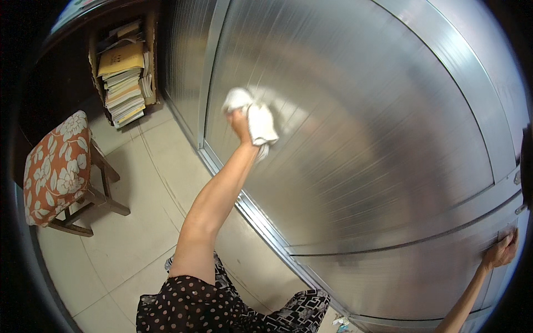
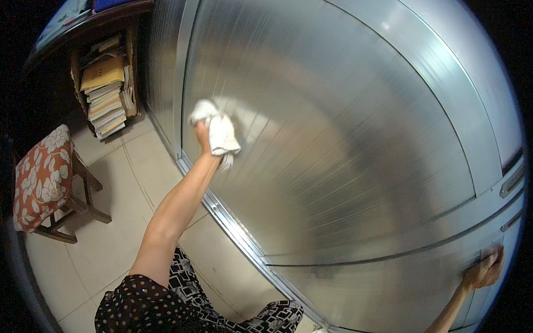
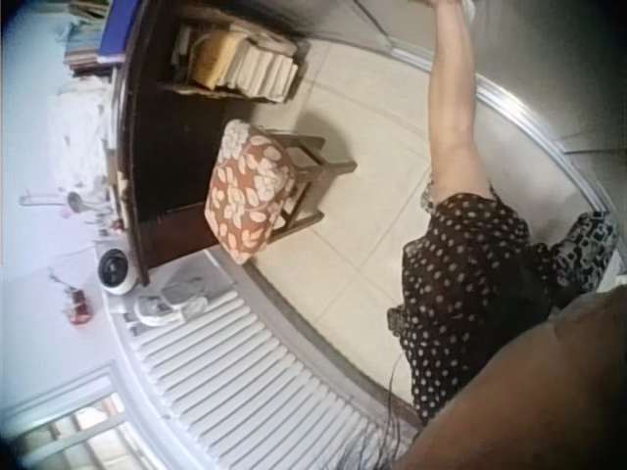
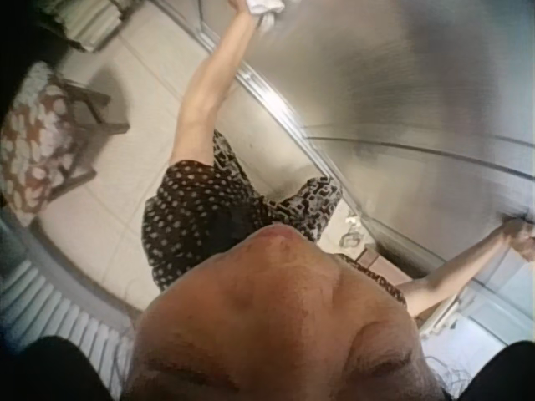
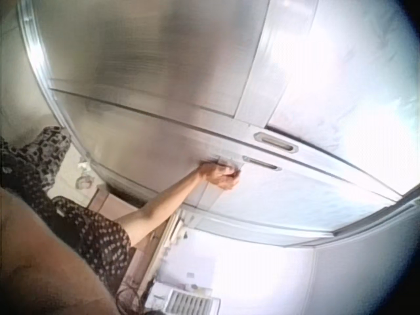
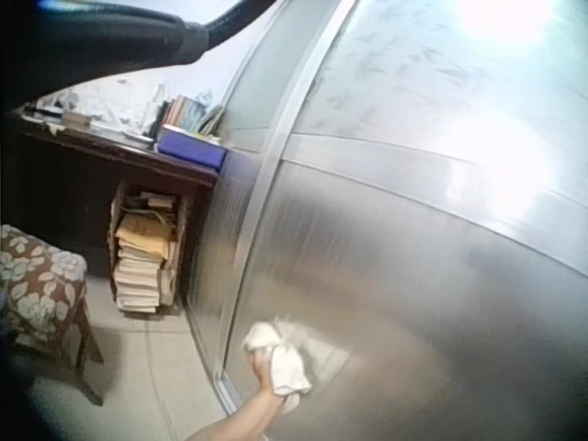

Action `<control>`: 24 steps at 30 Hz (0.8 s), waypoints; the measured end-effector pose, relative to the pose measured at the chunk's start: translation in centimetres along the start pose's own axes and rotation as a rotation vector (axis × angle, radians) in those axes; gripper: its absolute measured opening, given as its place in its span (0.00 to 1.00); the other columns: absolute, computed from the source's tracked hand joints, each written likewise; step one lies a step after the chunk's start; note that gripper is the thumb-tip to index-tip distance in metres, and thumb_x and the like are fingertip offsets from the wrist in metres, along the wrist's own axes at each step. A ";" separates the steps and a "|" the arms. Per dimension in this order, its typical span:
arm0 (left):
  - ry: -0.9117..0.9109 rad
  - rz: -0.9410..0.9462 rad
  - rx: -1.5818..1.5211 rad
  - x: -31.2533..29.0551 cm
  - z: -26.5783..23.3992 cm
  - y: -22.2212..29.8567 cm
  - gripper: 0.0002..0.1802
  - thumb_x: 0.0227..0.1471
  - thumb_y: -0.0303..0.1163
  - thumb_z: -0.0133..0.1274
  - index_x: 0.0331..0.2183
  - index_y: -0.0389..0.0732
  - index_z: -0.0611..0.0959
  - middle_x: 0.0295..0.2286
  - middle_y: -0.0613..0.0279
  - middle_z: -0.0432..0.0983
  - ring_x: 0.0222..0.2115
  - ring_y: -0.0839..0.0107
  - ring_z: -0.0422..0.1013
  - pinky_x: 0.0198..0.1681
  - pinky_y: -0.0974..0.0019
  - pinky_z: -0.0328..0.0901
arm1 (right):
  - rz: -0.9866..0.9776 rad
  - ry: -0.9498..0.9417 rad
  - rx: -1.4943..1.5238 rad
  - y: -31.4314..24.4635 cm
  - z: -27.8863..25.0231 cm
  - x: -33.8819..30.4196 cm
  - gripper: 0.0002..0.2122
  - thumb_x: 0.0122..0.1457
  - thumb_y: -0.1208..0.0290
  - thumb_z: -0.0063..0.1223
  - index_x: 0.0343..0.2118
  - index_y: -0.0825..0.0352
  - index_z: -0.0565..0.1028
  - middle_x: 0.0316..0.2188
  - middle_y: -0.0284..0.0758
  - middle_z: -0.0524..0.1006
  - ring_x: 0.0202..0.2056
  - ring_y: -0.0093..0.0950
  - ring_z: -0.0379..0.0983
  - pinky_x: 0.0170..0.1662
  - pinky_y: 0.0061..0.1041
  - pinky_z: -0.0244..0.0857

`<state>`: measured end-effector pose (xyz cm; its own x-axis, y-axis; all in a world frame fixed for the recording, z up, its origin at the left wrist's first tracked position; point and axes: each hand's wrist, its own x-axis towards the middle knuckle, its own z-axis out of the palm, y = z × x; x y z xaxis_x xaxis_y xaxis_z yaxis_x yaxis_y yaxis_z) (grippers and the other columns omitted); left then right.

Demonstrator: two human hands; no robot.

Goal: The person wipes the sliding doors of a wardrobe with a white cloth, moving from the top to the bottom and across the panels. They then wipe the surface of a nearby wooden desk, cleaning around a small air cooler and other items. The person returns to the wardrobe to wipe the doors again.

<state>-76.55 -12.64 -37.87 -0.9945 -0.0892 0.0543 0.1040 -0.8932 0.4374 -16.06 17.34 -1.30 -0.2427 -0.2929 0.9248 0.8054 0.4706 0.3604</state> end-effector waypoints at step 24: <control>-0.421 0.949 0.766 -20.9 13.3 0.5 0.22 0.42 0.22 0.53 0.45 0.39 0.75 0.41 0.52 0.66 0.43 0.57 0.66 0.47 0.60 0.61 | -0.127 0.032 0.045 0.7 0.2 -0.2 0.15 0.60 0.62 0.48 0.43 0.65 0.78 0.38 0.38 0.80 0.38 0.28 0.77 0.44 0.25 0.69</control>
<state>-55.60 -5.37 -26.88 -0.4637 -0.2761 0.8419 0.8830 -0.0656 0.4648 -15.57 17.93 -1.23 -0.3234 -0.3787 0.8672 0.7439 0.4646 0.4803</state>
